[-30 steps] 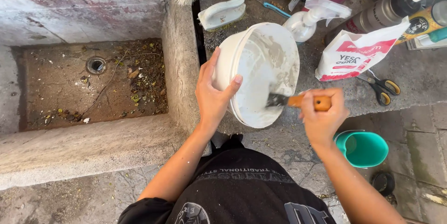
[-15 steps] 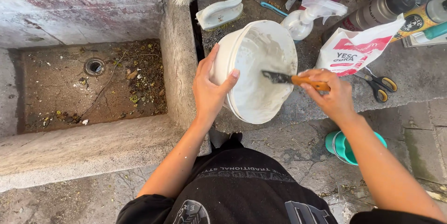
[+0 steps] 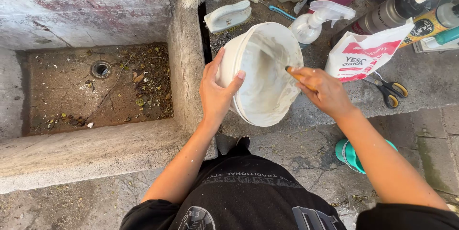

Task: Mixing plaster powder with water in a bucket using a putty knife.

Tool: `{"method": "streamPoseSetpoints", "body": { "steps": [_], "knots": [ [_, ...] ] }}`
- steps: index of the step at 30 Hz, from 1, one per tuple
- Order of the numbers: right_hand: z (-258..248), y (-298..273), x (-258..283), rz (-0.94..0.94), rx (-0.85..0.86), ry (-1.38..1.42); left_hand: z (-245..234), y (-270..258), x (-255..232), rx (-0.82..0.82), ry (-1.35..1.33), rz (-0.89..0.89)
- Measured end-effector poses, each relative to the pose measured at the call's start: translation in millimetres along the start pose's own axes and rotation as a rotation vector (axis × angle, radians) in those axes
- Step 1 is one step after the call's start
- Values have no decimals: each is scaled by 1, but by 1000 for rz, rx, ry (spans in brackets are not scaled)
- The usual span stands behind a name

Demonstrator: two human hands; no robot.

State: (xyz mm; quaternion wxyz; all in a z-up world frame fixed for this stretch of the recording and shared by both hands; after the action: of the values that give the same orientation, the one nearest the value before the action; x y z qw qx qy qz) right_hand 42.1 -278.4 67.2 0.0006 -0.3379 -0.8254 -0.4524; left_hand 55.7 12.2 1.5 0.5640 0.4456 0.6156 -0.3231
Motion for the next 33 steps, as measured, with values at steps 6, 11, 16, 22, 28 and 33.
{"method": "streamPoseSetpoints", "body": {
  "steps": [6, 11, 16, 22, 28, 33],
  "knots": [
    [7, -82, -1, 110, 31, -23, -3, -7, 5, -38, -46, -43],
    [5, -69, 62, 172, -36, -6, -5, -8, 7, -47, -56, -44],
    [4, -42, 106, 246, -148, -30, -6, -7, 11, -50, -45, -47],
    [17, -19, 114, 337, -217, 108, -8, -4, 22, -53, -60, -78],
    [35, 38, 126, -16, -22, 245, -9, -1, 26, -26, -115, -69],
    [52, 38, 93, -310, 147, 98, -7, 3, 46, -8, -149, -70]
  ]
}}
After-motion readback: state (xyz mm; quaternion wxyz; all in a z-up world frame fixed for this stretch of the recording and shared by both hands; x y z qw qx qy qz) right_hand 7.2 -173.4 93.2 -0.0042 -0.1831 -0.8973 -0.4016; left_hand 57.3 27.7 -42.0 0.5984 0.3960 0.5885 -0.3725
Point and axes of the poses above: each hand's wrist, its own y-axis towards the middle knuckle, its own z-axis out of the palm, x = y × z, the point moved 6 cm from there along y, towards the middle knuckle, and after that the axes turned 14 degrees about -x, right-handed, at the moved point
